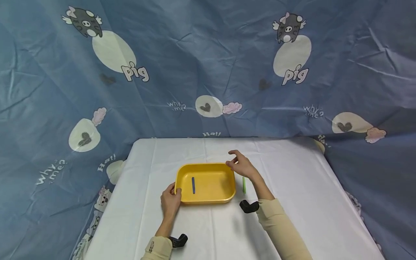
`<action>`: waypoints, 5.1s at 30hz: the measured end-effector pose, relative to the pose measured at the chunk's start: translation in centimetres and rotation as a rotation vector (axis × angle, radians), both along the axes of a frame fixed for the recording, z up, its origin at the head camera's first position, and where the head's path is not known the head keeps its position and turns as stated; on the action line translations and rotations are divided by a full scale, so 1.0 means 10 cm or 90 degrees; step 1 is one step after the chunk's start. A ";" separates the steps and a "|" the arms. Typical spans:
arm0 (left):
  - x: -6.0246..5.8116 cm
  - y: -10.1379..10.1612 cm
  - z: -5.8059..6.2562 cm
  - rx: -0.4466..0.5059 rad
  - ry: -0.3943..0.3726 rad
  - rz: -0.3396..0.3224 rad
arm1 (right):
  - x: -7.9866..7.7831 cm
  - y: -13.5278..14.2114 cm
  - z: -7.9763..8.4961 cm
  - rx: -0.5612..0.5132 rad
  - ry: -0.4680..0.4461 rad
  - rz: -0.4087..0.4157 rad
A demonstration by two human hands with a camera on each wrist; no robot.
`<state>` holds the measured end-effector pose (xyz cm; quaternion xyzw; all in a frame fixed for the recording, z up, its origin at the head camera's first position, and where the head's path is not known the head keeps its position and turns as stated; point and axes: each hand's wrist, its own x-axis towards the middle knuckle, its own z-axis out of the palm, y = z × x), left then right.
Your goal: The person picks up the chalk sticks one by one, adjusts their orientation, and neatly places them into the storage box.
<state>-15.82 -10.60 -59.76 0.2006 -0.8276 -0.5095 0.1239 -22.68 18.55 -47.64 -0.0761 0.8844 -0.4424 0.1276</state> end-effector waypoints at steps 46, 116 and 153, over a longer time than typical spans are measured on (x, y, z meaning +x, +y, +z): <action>-0.02 0.02 0.00 0.001 -0.032 0.016 | 0.13 0.48 -0.83 0.284 -0.092 -0.023; 0.01 -0.04 0.03 -0.026 -0.023 0.014 | 0.04 -0.05 0.04 -0.273 -0.085 -0.037; -0.08 0.01 0.06 -0.025 -0.001 0.013 | -0.13 -0.97 -0.69 -0.230 -0.189 0.039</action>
